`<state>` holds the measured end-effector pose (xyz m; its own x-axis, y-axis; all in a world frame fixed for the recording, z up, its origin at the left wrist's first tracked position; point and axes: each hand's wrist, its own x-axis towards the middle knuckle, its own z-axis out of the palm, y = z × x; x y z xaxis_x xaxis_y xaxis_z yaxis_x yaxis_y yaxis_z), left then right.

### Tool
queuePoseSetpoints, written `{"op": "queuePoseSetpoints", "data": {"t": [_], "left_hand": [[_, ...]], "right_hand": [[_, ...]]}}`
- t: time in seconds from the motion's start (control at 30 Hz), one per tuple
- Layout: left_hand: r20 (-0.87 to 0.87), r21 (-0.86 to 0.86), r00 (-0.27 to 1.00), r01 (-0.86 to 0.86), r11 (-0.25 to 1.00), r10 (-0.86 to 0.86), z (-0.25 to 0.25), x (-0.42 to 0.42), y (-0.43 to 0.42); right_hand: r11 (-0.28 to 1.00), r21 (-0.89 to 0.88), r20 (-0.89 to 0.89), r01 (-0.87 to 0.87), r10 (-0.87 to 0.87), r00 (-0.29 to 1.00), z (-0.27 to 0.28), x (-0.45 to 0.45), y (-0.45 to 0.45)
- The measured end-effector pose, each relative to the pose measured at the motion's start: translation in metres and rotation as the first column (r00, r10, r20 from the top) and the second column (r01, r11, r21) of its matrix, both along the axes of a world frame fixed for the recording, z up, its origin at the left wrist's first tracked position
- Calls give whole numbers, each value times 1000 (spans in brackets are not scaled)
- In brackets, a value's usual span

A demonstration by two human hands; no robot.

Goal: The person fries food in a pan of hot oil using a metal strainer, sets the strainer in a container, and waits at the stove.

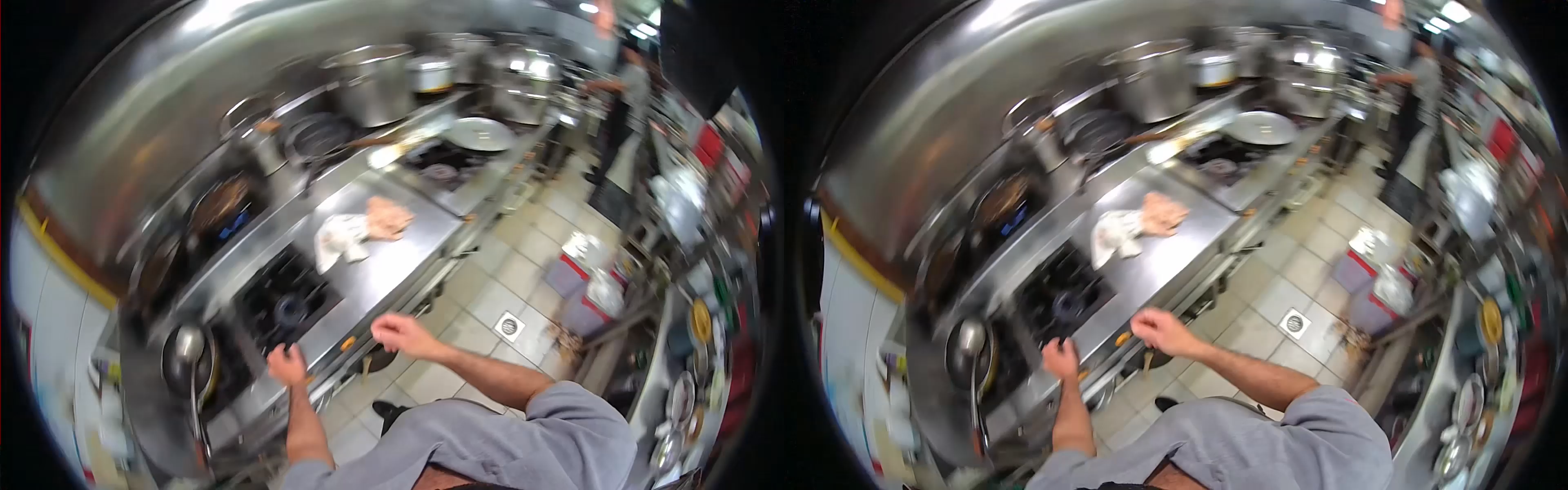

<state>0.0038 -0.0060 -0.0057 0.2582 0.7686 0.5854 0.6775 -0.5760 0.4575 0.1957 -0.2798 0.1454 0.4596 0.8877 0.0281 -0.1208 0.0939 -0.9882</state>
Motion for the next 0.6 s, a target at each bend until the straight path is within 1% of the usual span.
{"op": "queuePoseSetpoints", "data": {"t": [0.03, 0.07, 0.1, 0.13, 0.17, 0.2, 0.23, 0.27, 0.3, 0.33, 0.37, 0.4, 0.43, 0.47, 0.5, 0.53, 0.57, 0.6], "left_hand": [[-28, 36, 999, -17, 999, 18, -6, 0, 2], [-48, 31, 998, -42, 999, 44, -7, 0, 2], [-85, 25, 995, -45, 999, 47, -7, -1, 2], [-139, -124, 989, -59, 990, 42, 1, -1, -3], [-182, -158, 982, -78, 984, 48, -2, -2, -1], [-194, -143, 979, -88, 986, 59, -7, -2, 2], [-201, -114, 977, -98, 989, 74, -3, -2, -3], [-205, -90, 977, -84, 992, 65, -9, -3, 3], [-177, -123, 983, -62, 990, 40, -8, -5, 4], [-171, -138, 984, -72, 988, 48, -5, -4, 1], [-167, -156, 985, -68, 985, 41, -2, -5, -1], [-180, -92, 982, -80, 993, 63, -4, -5, -1], [-159, -73, 985, -75, 995, 63, 6, -4, -13], [-127, -87, 992, -30, 996, 19, 29, -6, -29], [-98, -103, 995, 16, 995, -26, 44, -5, -40], [-68, -33, 996, 62, 998, -64, 38, -4, -37], [-36, 37, 994, 100, 994, -99, 32, -6, -32], [-13, 67, 993, 117, 991, -117, 30, -7, -30]], "right_hand": [[993, -86, 109, 86, -77, 991, -56, 7, -10], [978, -141, 322, 155, -103, 941, -112, 15, -30], [930, -279, 454, 239, -92, 886, -155, 15, -57], [861, -405, 600, 308, -4, 800, -216, 17, -86], [712, -631, 574, 309, 159, 803, -279, 21, -113], [596, -767, 483, 238, 292, 825, -297, 18, -151], [517, -811, 472, 273, 303, 828, -320, 11, -190], [402, -880, 410, 252, 380, 829, -372, 10, -227], [209, -943, 313, 258, 301, 901, -348, 0, -252], [82, -971, 237, 225, 202, 950, -340, -4, -275], [84, -956, 284, 282, 14, 959, -332, -9, -294], [60, -973, 212, 221, -136, 968, -329, -7, -305], [37, -985, 150, 167, -285, 947, -327, -5, -315], [54, -955, 272, 293, -245, 931, -318, -8, -321], [33, -956, 281, 290, -160, 946, -312, -8, -320], [21, -940, 321, 340, -279, 905, -291, -15, -314], [23, -917, 365, 399, -357, 860, -286, -21, -305], [21, -888, 408, 459, -424, 809, -285, -27, -296]]}}
